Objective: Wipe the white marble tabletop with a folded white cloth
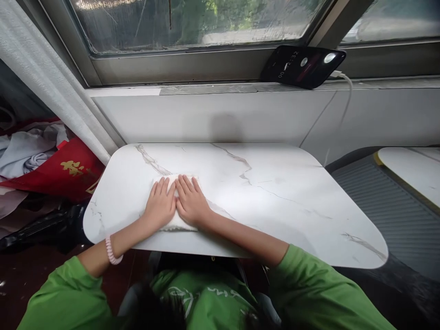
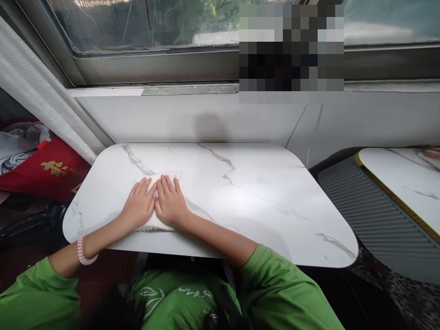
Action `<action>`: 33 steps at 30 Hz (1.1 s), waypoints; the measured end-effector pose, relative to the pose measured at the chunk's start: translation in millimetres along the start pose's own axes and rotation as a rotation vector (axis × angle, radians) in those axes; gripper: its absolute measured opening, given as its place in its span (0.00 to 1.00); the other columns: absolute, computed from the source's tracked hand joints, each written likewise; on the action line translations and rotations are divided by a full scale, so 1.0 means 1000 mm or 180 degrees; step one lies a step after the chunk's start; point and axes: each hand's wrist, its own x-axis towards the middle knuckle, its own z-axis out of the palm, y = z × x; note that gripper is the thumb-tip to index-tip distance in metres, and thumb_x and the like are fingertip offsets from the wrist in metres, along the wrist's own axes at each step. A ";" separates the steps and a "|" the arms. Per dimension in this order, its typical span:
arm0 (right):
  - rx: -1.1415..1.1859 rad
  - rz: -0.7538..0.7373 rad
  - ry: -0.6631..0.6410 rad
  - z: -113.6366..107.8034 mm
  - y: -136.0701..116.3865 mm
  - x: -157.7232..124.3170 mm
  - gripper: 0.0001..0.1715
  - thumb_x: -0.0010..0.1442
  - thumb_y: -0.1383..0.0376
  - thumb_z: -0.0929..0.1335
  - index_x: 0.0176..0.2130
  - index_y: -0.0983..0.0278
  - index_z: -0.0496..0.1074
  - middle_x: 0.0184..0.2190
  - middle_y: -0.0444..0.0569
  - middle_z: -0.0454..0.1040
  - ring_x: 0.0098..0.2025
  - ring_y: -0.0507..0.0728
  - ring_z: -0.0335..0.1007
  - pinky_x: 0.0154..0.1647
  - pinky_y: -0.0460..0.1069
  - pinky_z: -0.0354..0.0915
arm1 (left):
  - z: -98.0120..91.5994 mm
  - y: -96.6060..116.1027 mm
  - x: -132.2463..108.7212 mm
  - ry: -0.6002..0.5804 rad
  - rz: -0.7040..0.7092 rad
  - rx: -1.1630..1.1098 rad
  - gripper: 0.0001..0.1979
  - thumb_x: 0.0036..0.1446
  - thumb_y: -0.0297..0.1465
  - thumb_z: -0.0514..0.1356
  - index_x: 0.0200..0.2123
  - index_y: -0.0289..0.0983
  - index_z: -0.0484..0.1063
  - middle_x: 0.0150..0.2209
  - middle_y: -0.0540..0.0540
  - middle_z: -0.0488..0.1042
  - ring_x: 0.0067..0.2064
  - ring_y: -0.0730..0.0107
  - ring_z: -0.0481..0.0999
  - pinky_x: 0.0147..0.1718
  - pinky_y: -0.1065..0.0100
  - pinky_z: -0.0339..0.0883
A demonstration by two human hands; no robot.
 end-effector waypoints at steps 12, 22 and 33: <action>0.0099 0.0200 0.0010 0.039 0.049 0.147 0.32 0.62 0.66 0.54 0.63 0.78 0.53 0.64 0.61 0.54 0.66 0.62 0.44 0.66 0.59 0.37 | 0.032 -0.091 0.118 0.0094 -0.0493 -0.0190 0.22 0.64 0.30 0.43 0.60 0.35 0.59 0.63 0.42 0.57 0.65 0.61 0.51 0.63 0.55 0.41; 0.0029 0.0158 0.0050 0.047 0.059 0.167 0.32 0.62 0.67 0.54 0.62 0.77 0.55 0.64 0.60 0.54 0.66 0.61 0.44 0.66 0.58 0.37 | 0.036 -0.102 0.132 -0.0032 -0.0518 -0.0078 0.24 0.63 0.28 0.43 0.62 0.34 0.57 0.65 0.42 0.53 0.66 0.61 0.49 0.63 0.53 0.39; 0.0173 -0.0094 -0.0088 0.037 -0.011 0.086 0.34 0.64 0.63 0.54 0.64 0.79 0.51 0.65 0.63 0.50 0.67 0.64 0.38 0.66 0.62 0.35 | 0.015 -0.081 0.026 0.0044 -0.0368 -0.0061 0.24 0.63 0.29 0.43 0.61 0.33 0.57 0.64 0.39 0.54 0.66 0.58 0.48 0.63 0.51 0.39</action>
